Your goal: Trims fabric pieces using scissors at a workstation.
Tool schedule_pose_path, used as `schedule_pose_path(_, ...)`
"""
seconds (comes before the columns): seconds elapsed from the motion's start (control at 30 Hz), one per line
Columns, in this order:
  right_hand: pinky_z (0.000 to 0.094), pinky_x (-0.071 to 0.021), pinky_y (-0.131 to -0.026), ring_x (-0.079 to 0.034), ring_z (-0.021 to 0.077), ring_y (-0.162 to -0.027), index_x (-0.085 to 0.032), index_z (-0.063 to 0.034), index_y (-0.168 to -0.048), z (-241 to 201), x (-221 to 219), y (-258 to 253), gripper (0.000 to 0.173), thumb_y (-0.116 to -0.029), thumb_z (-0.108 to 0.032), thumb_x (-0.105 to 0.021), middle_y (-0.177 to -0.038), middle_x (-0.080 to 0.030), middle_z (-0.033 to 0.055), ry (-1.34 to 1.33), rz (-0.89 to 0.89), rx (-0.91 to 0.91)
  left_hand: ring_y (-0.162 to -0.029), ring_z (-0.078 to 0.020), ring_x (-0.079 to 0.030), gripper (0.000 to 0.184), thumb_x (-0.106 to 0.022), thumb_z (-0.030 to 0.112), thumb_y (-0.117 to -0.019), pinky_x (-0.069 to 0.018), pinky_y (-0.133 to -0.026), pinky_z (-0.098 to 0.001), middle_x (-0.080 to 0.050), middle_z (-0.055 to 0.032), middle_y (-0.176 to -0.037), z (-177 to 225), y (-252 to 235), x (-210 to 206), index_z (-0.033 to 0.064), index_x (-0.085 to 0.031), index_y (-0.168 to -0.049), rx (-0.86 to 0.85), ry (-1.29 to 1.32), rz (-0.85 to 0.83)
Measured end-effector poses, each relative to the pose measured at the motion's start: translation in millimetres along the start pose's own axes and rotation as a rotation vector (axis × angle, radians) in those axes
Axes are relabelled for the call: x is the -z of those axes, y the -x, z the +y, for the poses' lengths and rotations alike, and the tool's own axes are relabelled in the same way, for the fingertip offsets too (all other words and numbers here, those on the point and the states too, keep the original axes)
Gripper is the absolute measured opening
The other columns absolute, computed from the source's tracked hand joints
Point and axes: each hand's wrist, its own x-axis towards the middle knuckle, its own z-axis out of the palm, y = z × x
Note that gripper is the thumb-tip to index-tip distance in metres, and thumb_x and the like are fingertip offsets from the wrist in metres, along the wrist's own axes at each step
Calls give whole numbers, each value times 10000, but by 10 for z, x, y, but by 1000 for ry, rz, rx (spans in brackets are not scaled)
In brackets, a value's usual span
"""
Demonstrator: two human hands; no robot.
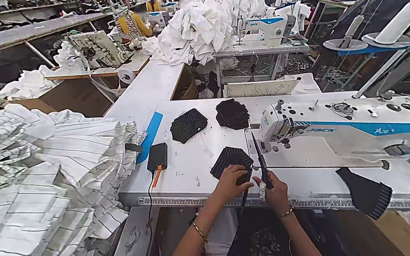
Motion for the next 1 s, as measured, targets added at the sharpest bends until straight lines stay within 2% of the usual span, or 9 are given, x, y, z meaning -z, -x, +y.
schedule_pose_path(0.1, 228, -400, -504, -473, 19, -505, -655, -5, -845, -94, 85, 66, 357, -869, -352, -734, -587, -545, -22, -125, -71, -166, -1466, -303, -419, 605, -773, 342, -899, -286, -1222, -481, -516, -112, -1540, -24, 87, 57, 50, -618, -1406, -34, -39, -141)
schedule_pose_path(0.17, 147, -357, -495, -419, -62, -497, -629, -61, -812, -181, 167, 177, 299, -879, -324, -754, -576, -492, -103, -220, -99, -287, -1486, -295, -398, 535, -735, 255, -928, -279, -1238, -453, -509, -135, -1542, -83, 154, 158, 30, -617, -1400, -16, -46, -129)
schedule_pose_path(0.27, 175, -450, -537, -528, -27, -543, -658, -28, -845, -207, 298, 556, 212, -898, -222, -726, -632, -599, -61, -291, -149, -435, -1396, -335, -521, 347, -660, 140, -967, -394, -1180, -463, -606, -200, -1423, -228, 339, 189, -29, -694, -1269, 11, -50, 97)
schedule_pose_path(0.33, 210, -450, -489, -519, 3, -494, -636, -49, -836, -183, 378, 848, 301, -896, -324, -739, -590, -557, -67, -285, -196, -518, -1292, -401, -604, 303, -688, 136, -952, -474, -1100, -515, -669, -239, -1308, -321, 434, 58, -65, -725, -1176, -4, -81, 344)
schedule_pose_path(0.4, 210, -426, -484, -491, -4, -483, -635, -70, -822, -228, 493, 1053, 329, -875, -373, -751, -571, -526, -85, -265, -268, -575, -1311, -443, -575, 368, -698, 183, -952, -449, -1113, -550, -646, -266, -1332, -253, 443, -53, -88, -704, -1202, 33, -102, 406)
schedule_pose_path(0.57, 169, -392, -484, -463, -41, -482, -615, -116, -788, -385, 666, 1251, 271, -878, -322, -767, -559, -516, -120, -330, -361, -695, -1444, -358, -457, 496, -631, 193, -996, -373, -1193, -459, -457, -233, -1553, 146, 326, -30, -65, -559, -1413, 92, 84, 81)
schedule_pose_path(0.73, 189, -446, -469, -519, 3, -467, -612, -113, -809, -379, 792, 1288, 252, -914, -308, -732, -564, -558, -84, -452, -357, -806, -1485, -296, -406, 543, -760, 232, -916, -287, -1240, -436, -519, -160, -1528, -50, 381, 290, 6, -618, -1389, -9, 9, -198)
schedule_pose_path(0.9, 188, -451, -416, -518, 27, -420, -602, -103, -822, -466, 807, 1273, 245, -970, -280, -683, -547, -559, -57, -558, -405, -892, -1434, -310, -480, 375, -597, 38, -960, -364, -1198, -448, -575, -158, -1473, -75, 524, 310, -3, -667, -1326, 4, -108, -136)
schedule_pose_path(1.0, 186, -454, -418, -521, 30, -422, -601, -104, -834, -548, 761, 1254, 231, -971, -270, -684, -550, -557, -56, -615, -456, -903, -1252, -377, -632, 263, -640, 26, -925, -498, -1032, -543, -703, -165, -1280, -62, 520, 103, -6, -748, -1163, -135, -237, 83)
